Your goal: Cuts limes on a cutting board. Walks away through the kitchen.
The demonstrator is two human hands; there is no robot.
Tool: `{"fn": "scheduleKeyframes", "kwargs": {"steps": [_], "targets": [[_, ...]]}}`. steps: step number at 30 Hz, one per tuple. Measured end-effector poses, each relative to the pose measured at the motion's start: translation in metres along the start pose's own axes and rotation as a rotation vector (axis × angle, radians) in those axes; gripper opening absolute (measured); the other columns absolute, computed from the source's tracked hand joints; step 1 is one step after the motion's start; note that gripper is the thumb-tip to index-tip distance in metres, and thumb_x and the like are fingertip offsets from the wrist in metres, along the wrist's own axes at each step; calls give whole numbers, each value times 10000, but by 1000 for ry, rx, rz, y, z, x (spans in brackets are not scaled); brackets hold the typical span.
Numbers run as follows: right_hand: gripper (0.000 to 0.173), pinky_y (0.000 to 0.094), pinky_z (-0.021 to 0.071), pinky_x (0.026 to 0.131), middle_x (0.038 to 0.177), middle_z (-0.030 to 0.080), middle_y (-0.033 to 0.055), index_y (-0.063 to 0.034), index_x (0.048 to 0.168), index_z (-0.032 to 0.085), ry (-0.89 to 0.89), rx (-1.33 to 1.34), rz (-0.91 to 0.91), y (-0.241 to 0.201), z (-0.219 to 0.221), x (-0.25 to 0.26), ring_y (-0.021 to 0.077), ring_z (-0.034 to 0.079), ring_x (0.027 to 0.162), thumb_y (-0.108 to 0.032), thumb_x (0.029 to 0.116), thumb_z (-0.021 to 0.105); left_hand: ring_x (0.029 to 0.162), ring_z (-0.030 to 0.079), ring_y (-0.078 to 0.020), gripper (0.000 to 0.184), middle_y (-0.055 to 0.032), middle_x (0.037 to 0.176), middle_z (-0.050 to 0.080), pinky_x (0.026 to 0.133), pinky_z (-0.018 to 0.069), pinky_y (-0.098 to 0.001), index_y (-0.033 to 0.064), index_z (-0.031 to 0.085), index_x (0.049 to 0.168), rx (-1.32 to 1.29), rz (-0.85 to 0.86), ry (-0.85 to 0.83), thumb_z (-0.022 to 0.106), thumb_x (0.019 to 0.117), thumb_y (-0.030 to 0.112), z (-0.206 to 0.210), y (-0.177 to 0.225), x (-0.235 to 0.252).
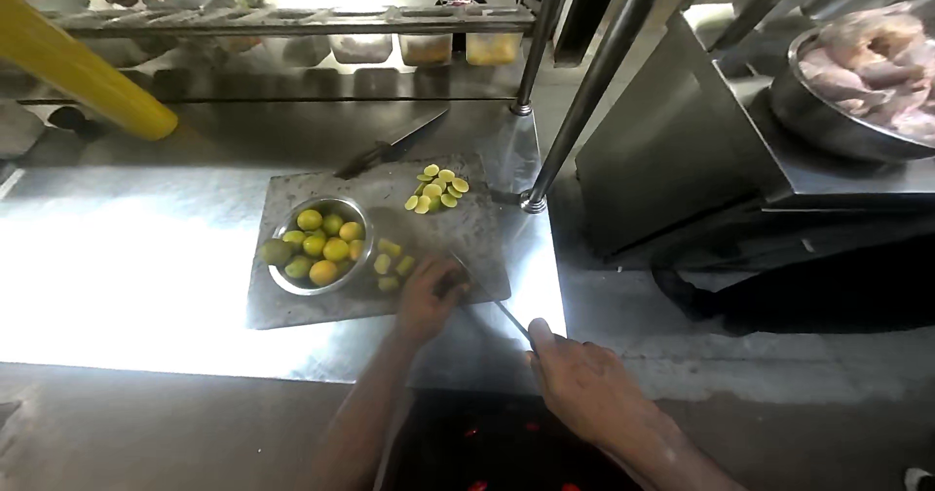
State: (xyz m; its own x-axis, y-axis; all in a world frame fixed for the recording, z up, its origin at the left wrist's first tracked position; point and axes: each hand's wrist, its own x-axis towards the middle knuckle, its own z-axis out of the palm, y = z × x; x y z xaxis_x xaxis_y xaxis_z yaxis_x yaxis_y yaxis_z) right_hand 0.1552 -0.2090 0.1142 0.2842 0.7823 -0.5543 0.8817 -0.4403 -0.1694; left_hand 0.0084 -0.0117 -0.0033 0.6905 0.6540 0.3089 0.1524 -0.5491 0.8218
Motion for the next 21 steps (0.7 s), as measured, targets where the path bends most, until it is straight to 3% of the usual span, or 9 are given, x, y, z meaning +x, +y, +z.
{"fn": "scheduleKeyframes", "kwargs": {"steps": [5, 11, 14, 18, 21], "targets": [[348, 534, 569, 782, 976, 683, 152, -103, 1318, 475, -114, 69, -11, -21, -25, 37, 367, 714, 928, -354, 1107, 362, 1010, 674, -127, 248, -55, 1135, 681, 897, 596, -330, 85, 734, 1091, 70, 23, 12, 810, 863, 144, 0, 4, 0], [313, 502, 579, 759, 953, 677, 114, -133, 1316, 448, -105, 68, 2, -41, -37, 73, 320, 717, 887, -332, 1076, 471, 1020, 682, -131, 239, -63, 1144, 689, 899, 597, -326, 84, 737, 1078, 87, 42, 33, 803, 856, 144, 2, 1, -1], [347, 549, 571, 776, 968, 680, 150, -122, 1368, 424, -179, 63, 17, -22, -24, 52, 369, 713, 910, -315, 1080, 440, 999, 674, -106, 210, -36, 1129, 681, 880, 600, -306, 110, 736, 1073, 71, 31, 27, 789, 889, 195, 3, 1, 0], [380, 602, 562, 774, 961, 689, 201, -92, 1344, 452, -234, 68, 78, 21, 16, -4, 427, 711, 921, -363, 1079, 423, 1022, 673, -115, 217, -29, 1149, 681, 886, 602, -329, 120, 732, 1089, 47, -4, 34, 768, 920, 250, 3, 3, 1], [422, 604, 563, 760, 964, 707, 220, -79, 1354, 460, -250, 53, 113, 36, 27, -31, 449, 718, 921, -396, 1077, 428, 1071, 682, -132, 315, -44, 1224, 692, 935, 588, -352, 96, 660, 1235, 19, -105, 38, 687, 961, 250, 6, 5, -4]]}}
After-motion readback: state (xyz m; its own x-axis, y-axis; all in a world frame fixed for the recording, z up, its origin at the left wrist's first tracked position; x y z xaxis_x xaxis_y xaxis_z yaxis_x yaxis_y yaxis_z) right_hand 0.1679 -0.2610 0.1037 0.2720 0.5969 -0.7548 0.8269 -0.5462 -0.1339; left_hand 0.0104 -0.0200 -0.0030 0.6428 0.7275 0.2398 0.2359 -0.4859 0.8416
